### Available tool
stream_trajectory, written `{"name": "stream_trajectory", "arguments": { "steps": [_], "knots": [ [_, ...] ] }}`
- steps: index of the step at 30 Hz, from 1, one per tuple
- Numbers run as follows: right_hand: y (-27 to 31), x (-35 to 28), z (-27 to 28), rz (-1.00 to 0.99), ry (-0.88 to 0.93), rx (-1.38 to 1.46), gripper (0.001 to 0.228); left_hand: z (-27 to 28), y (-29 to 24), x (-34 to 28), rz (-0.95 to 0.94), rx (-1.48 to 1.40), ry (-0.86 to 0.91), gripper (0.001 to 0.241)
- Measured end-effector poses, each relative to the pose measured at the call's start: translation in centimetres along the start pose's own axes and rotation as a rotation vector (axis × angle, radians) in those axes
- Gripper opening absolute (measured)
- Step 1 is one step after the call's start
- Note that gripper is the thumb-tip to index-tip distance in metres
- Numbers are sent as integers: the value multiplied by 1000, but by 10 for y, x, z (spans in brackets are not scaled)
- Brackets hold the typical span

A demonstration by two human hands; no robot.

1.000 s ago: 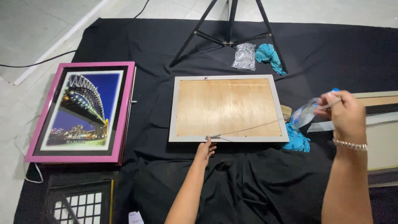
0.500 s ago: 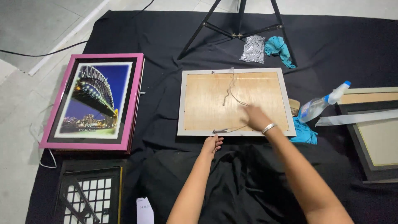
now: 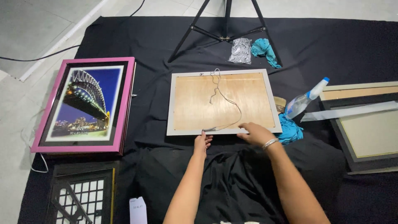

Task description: Attaching a hanging wire to the back of a picture frame by threading it through eyelets and twisting the ends.

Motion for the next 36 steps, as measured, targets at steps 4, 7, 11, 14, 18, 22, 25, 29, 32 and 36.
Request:
{"name": "stream_trajectory", "arguments": {
  "steps": [4, 7, 11, 14, 18, 22, 25, 29, 32, 36],
  "knots": [
    [-75, -7, 38, -236, -80, 23, 51, -15, -27, -29, -81, -96, -48, 46],
    [-149, 18, 42, -348, -245, -29, 46, -17, -38, -35, -154, -142, -115, 46],
    [-238, 71, -22, -476, -294, -70, 40, -4, -32, -26, -215, -191, -248, 47],
    [-275, 112, -89, -473, -250, -24, 31, -8, -43, -34, -234, -240, -337, 48],
    [-273, 139, -129, -555, -149, -9, 22, -2, -45, -32, -219, -262, -415, 47],
    [-227, 130, -101, -581, -138, 88, 42, 3, -33, -17, -208, -218, -429, 48],
    [-216, 127, -87, -598, -157, 106, 46, 4, -31, -17, -200, -136, -424, 48],
    [-207, 116, -59, -597, -381, 57, 39, 6, -21, -10, -185, -102, -419, 46],
    [-220, 124, -69, -556, -725, -201, 23, 5, -18, -10, -162, -68, -394, 44],
    [-200, 114, -58, -490, -879, -232, 15, -13, -25, -30, -81, -9, -298, 41]
  ]
}}
Point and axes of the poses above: each hand's wrist, its own x-axis towards the middle knuckle, its own z-axis out of the back of the hand, y = z × x, the point moved 2 cm from there along x, towards the middle knuckle, and after that the axes turned 14 degrees about -x, right-handed, at the moved point
